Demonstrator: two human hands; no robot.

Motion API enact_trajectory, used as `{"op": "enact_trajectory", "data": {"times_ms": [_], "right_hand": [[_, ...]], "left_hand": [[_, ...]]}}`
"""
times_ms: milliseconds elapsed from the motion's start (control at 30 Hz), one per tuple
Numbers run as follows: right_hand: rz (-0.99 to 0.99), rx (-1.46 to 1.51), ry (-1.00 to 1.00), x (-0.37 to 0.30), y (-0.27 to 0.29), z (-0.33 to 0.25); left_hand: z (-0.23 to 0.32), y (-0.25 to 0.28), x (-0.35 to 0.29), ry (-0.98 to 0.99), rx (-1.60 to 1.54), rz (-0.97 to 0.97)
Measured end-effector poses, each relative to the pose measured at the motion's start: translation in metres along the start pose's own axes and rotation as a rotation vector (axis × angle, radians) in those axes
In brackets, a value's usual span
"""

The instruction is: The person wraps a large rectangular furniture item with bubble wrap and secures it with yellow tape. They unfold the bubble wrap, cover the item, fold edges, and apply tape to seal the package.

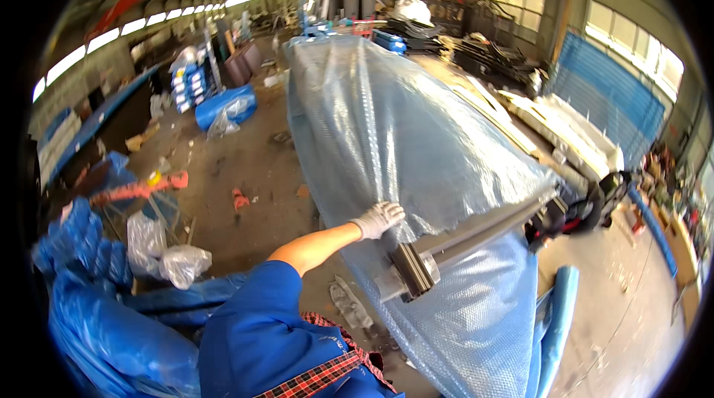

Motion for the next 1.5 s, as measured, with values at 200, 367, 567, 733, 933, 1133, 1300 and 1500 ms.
{"op": "enact_trajectory", "data": {"times_ms": [200, 367, 567, 733, 933, 1133, 1300, 1500], "right_hand": [[-0.101, -0.041, 0.269, -0.018, -0.097, -0.135], [-0.193, -0.043, 0.424, -0.055, -0.170, -0.202], [-0.186, -0.046, 0.537, -0.076, -0.201, -0.249], [-0.175, -0.055, 0.595, -0.082, -0.213, -0.274], [-0.215, -0.018, 0.646, -0.088, -0.234, -0.297], [-0.192, -0.024, 0.679, -0.073, -0.229, -0.308], [-0.198, 0.000, 0.683, -0.075, -0.260, -0.320], [-0.222, 0.031, 0.735, -0.100, -0.339, -0.332]], "left_hand": [[0.000, -0.020, 0.014, 0.030, -0.112, 0.184], [-0.018, -0.041, 0.006, 0.132, -0.214, 0.234], [-0.015, -0.012, -0.027, 0.127, -0.314, 0.276], [-0.056, -0.006, -0.113, 0.630, -0.594, 0.855], [-0.008, -0.218, -0.209, 1.677, -1.160, 0.471], [0.127, -0.237, -0.190, 1.303, -2.104, 0.014], [0.093, -0.232, -0.241, 0.771, -1.721, 0.161], [0.003, -0.325, -0.323, 1.289, -2.008, 0.070]]}}
Point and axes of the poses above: each hand's wrist, its own x-axis towards the middle knuckle, its own y-axis out of the back of the hand, z = x × y, the point moved 8 cm from there along x, towards the middle knuckle, and after that the axes turned 7 degrees about z, right-handed, at the moved point
